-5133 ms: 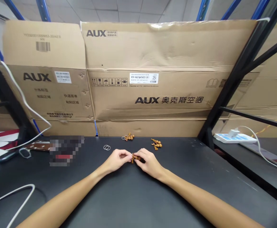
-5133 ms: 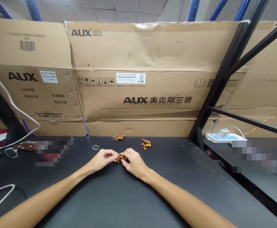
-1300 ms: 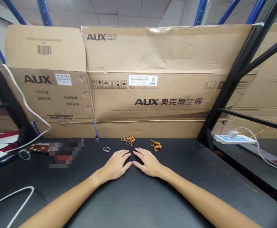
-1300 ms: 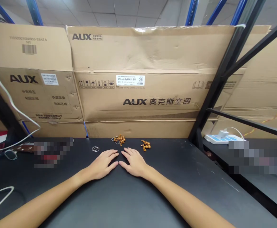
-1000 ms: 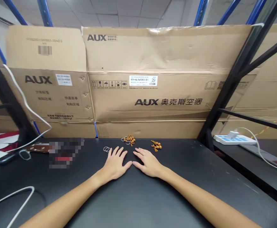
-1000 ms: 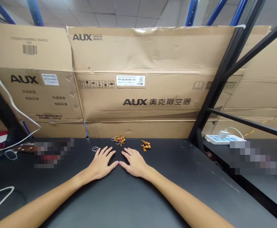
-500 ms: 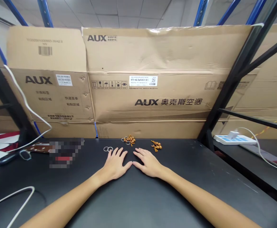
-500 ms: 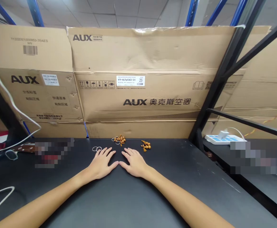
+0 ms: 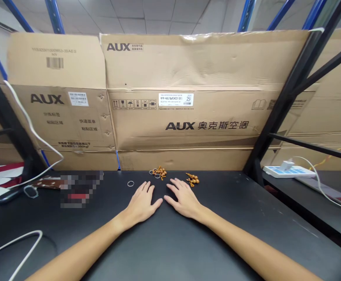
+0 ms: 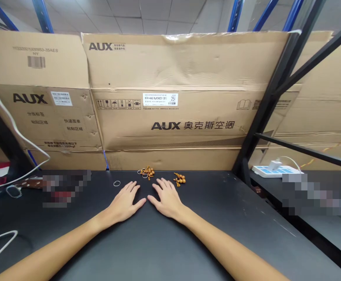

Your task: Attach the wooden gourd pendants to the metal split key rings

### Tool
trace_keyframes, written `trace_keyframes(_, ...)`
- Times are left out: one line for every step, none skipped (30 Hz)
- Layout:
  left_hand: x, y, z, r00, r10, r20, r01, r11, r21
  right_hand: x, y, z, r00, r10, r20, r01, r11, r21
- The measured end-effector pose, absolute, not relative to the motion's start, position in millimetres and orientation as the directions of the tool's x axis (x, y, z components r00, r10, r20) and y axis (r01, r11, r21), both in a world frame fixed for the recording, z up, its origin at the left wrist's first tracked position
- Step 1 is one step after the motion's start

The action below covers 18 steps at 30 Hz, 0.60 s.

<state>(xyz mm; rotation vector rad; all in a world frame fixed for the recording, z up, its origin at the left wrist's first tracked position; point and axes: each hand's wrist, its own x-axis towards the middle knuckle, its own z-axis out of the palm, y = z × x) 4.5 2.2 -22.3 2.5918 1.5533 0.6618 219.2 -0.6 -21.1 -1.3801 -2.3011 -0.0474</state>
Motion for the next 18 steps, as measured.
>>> trace_keyframes(4,2,-23,0.404,0.857,0.319,0.833,-0.489,0.258,221,2,-22,-0.335,0.836,0.435,0.877,0.445,-0.181)
trace_keyframes(4,2,-23,0.41,0.857,0.312,0.833,-0.491,0.256,223,6,-23,-0.27,0.839,0.472,0.908,0.385,-0.165)
trace_keyframes(4,2,-23,0.418,0.854,0.31,0.83,-0.498,0.251,227,10,-24,-0.213,0.841,0.498,0.935,0.323,-0.145)
trace_keyframes(4,2,-22,0.427,0.849,0.311,0.828,-0.506,0.244,231,14,-25,-0.147,0.846,0.512,0.959,0.249,-0.137)
trace_keyframes(4,2,-22,0.434,0.846,0.31,0.826,-0.511,0.238,235,18,-27,-0.088,0.858,0.505,0.973,0.183,-0.14)
trace_keyframes(4,2,-21,0.437,0.845,0.308,0.826,-0.513,0.233,239,22,-28,-0.03,0.872,0.489,0.98,0.123,-0.159)
trace_keyframes(4,2,-21,0.439,0.845,0.305,0.828,-0.512,0.23,243,26,-29,0.023,0.888,0.46,0.979,0.073,-0.19)
trace_keyframes(4,2,-20,0.439,0.847,0.301,0.829,-0.511,0.227,246,28,-30,0.047,0.913,0.406,0.974,0.047,-0.22)
trace_keyframes(4,2,-20,0.439,0.847,0.299,0.83,-0.51,0.226,248,30,-31,0.051,0.931,0.362,0.971,0.039,-0.237)
trace_keyframes(5,2,-20,0.439,0.848,0.298,0.83,-0.509,0.228,248,30,-31,0.039,0.941,0.335,0.968,0.047,-0.245)
trace_keyframes(5,2,-19,0.438,0.848,0.298,0.829,-0.509,0.232,248,29,-31,0.014,0.946,0.324,0.967,0.07,-0.247)
trace_keyframes(5,2,-19,0.438,0.848,0.3,0.826,-0.511,0.237,247,28,-31,-0.028,0.943,0.33,0.963,0.113,-0.243)
trace_keyframes(5,2,-19,0.439,0.846,0.304,0.823,-0.514,0.243,245,26,-30,-0.086,0.934,0.346,0.956,0.175,-0.237)
trace_keyframes(5,2,-20,0.441,0.843,0.308,0.819,-0.518,0.247,242,24,-30,-0.154,0.919,0.362,0.94,0.249,-0.233)
trace_keyframes(4,2,-20,0.445,0.84,0.312,0.815,-0.524,0.248,240,21,-30,-0.233,0.897,0.376,0.913,0.335,-0.233)
trace_keyframes(4,2,-20,0.45,0.835,0.316,0.81,-0.531,0.248,238,18,-30,-0.31,0.867,0.39,0.876,0.42,-0.238)
trace_keyframes(4,3,-20,0.46,0.829,0.318,0.805,-0.54,0.246,236,16,-30,-0.378,0.833,0.405,0.832,0.497,-0.245)
trace_keyframes(4,3,-19,0.471,0.823,0.317,0.798,-0.551,0.244,234,14,-30,-0.437,0.795,0.42,0.785,0.565,-0.255)
